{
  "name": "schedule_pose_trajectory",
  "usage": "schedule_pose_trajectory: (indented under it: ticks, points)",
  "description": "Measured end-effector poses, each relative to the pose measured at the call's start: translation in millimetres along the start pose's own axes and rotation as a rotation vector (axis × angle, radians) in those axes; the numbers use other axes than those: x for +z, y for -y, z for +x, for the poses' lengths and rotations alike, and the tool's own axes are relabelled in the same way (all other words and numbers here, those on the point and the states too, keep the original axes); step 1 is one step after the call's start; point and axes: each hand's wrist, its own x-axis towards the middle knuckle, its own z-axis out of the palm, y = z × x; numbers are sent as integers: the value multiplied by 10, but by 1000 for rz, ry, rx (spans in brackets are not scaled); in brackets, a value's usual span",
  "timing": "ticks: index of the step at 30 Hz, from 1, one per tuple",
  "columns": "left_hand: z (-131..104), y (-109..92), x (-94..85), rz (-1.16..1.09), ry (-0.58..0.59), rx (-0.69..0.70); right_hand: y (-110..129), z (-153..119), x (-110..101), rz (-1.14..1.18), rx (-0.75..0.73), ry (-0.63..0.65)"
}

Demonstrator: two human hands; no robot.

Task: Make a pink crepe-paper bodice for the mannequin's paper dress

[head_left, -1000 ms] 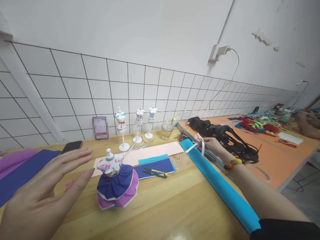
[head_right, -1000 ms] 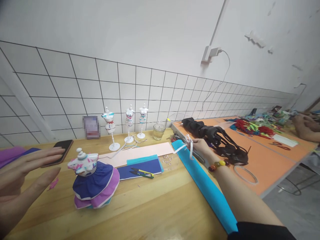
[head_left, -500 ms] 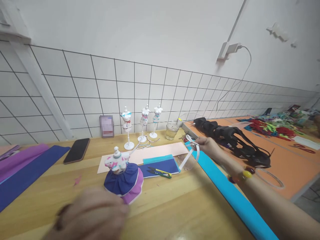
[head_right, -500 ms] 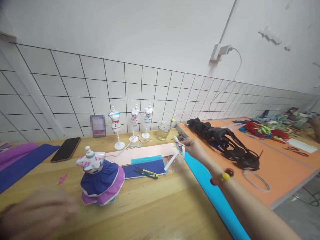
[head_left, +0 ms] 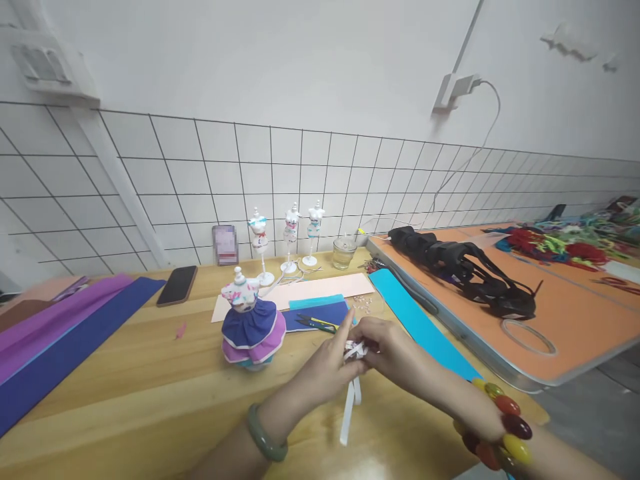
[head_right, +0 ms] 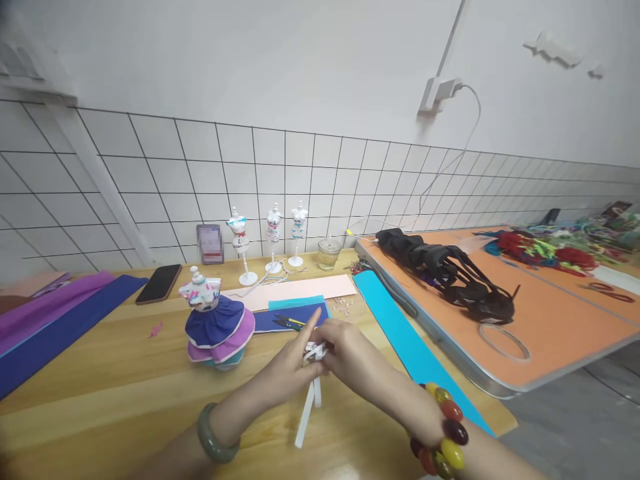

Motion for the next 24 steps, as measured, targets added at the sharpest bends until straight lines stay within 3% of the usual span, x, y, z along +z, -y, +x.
schedule_pose_trajectory:
  ticks: [2, 4, 7, 12, 15, 18, 22, 24]
  points:
    - [-44, 35, 13, -53, 35, -55, -44, -16, 12, 247, 150, -10]
    - [-83, 26, 21, -45, -2, -57, -114, -14, 37, 452, 231, -29]
    - [-130, -33, -16, 57, -42, -9, -211, 4, 51, 546, 283, -66]
    - [-213, -150, -118, 199, 28, -22, -293, -29, -8, 718, 398, 5]
    - [-238, -189, -102, 190, 8, 0, -327, -89, 4, 899, 474, 22]
    - [-231, -139, -23, 11, -44, -23, -360, -145, 102, 1060, 504, -8]
    - [-189, 16, 81, -513, -15, -119, -378, -177, 263, 1189, 496, -61]
    - [-167, 65, 97, -662, -23, -141, -362, -182, 295, 1160, 464, -91]
